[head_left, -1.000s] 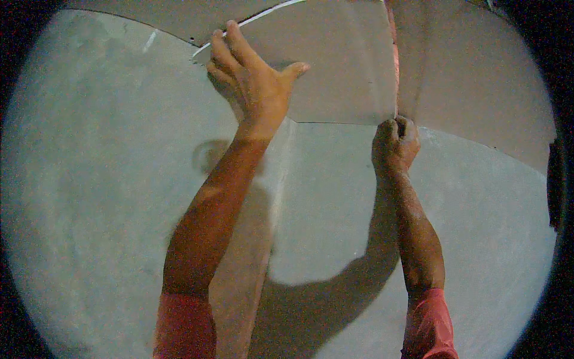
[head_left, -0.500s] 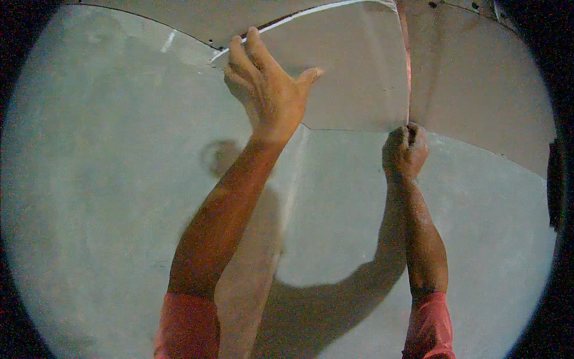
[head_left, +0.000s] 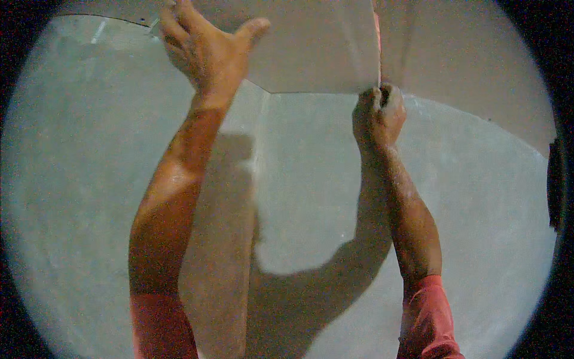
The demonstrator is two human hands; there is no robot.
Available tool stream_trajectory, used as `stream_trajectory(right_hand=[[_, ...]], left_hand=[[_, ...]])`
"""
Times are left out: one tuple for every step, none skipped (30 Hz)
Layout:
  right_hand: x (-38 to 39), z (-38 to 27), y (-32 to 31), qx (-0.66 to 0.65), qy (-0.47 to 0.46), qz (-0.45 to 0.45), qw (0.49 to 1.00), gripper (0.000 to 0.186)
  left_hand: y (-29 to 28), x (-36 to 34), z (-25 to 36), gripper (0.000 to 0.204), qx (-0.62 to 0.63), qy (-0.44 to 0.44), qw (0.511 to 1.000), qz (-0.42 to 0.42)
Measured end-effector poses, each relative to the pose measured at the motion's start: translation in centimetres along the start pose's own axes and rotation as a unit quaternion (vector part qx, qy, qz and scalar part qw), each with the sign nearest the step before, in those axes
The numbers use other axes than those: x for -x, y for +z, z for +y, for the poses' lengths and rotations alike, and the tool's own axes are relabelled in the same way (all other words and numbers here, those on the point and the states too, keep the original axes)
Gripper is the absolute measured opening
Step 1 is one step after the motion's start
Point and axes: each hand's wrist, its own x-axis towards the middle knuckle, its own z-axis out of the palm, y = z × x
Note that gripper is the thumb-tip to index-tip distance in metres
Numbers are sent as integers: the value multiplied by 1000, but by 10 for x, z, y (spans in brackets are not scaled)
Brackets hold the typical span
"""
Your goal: The person fits a white ceiling tile into a corner frame, removes it to trim the edge with a utility knife, and then reinstalls the trimmed tile back into the ceiling frame.
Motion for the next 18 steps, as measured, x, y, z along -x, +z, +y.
stream_trajectory(right_hand=[[1,-1,1,-12,-6,-6,1000,21],[3,-2,4,-24,-11,-12,1000,21],[4,-1,6,-26,14,7,1000,18],[6,1,5,-22,19,6,1000,18],[7,2,4,-19,25,5,999,18],[6,0,3,-19,29,7,999,17],[5,-4,4,-21,28,14,999,17],[4,-8,4,-23,26,22,999,17],[6,-10,4,-26,27,28,999,17],[7,-11,6,-23,42,24,999,17],[6,-11,8,-21,58,20,998,16],[6,-10,9,-14,73,14,997,15],[7,-8,9,-19,70,14,997,14],[9,-4,9,-25,67,14,997,14],[7,-3,10,-35,65,15,997,13],[3,-3,11,-20,65,13,998,13],[-3,-3,12,-5,64,12,998,13],[-6,0,14,14,63,9,998,12]], left_hand=[[-8,5,15,109,59,-17,998,22],[-7,5,10,108,50,7,998,23],[-4,5,2,107,45,24,998,25],[-1,7,-3,107,41,42,998,28],[5,11,-5,106,34,22,999,27],[5,10,-3,105,27,5,999,28],[5,8,-1,104,19,-12,999,30],[4,9,2,103,37,-16,999,32],[-1,13,11,102,53,-18,998,31],[-4,17,16,101,69,-20,997,31],[-2,17,12,101,58,-10,997,42],[3,16,8,101,49,-4,997,52],[5,17,5,101,39,3,997,62],[8,19,4,101,43,2,997,64],[7,16,8,102,45,7,997,68],[8,14,10,102,47,11,996,72],[11,10,5,103,42,18,996,73],[14,6,0,103,40,23,996,73]])
